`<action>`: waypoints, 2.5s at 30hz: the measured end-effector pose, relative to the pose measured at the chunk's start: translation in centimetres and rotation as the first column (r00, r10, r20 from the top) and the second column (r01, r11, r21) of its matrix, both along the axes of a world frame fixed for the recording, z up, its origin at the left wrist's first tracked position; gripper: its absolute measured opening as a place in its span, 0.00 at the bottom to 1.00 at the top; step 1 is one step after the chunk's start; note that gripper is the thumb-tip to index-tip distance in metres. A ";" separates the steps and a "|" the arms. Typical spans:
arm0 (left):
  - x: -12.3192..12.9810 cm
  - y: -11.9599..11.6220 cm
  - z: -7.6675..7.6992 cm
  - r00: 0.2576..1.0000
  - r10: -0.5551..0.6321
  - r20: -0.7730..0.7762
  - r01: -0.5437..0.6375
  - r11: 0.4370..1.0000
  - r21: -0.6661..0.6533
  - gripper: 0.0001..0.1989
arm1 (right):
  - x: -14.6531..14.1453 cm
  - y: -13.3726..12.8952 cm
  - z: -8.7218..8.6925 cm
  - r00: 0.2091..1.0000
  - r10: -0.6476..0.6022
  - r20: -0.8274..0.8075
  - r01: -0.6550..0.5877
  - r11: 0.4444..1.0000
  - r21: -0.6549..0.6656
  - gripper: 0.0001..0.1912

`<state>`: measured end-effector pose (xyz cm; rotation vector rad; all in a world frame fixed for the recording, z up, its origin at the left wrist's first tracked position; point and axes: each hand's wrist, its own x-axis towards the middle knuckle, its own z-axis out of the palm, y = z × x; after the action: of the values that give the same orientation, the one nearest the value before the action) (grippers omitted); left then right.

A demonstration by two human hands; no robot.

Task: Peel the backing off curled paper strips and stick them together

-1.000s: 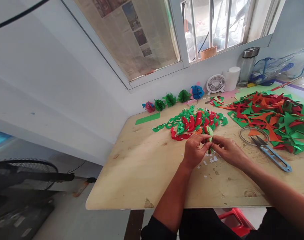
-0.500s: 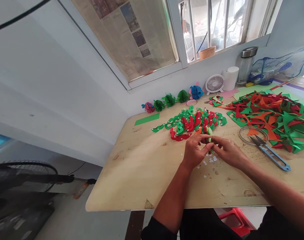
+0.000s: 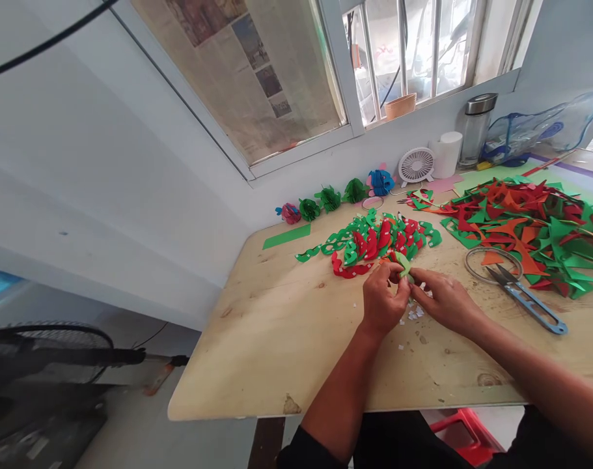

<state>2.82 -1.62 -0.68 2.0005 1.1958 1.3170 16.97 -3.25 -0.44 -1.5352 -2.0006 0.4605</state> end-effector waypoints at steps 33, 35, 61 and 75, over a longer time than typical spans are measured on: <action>0.2 -0.3 -0.1 0.951 -0.145 0.272 0.192 0.969 -0.154 0.07 | 0.5 0.3 1.2 0.550 -0.138 -0.823 -0.197 0.937 -0.289 0.14; 0.2 -0.3 -0.2 0.948 -0.151 0.280 0.202 0.966 -0.162 0.07 | 0.5 0.4 1.1 0.536 -0.140 -0.833 -0.210 0.933 -0.292 0.14; 0.4 -0.1 0.7 0.948 0.003 0.319 0.057 0.982 -0.179 0.09 | 0.1 0.2 1.6 0.798 -0.020 -0.603 -0.145 0.964 -0.224 0.21; 0.1 0.2 0.9 0.890 -0.012 0.456 0.132 0.963 -0.234 0.06 | 0.1 0.1 1.4 0.795 -0.051 -0.605 -0.152 0.948 -0.280 0.19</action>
<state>2.95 -1.43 0.22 1.4334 0.9974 1.4045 17.06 -3.16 1.00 -1.2750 -1.5010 1.1862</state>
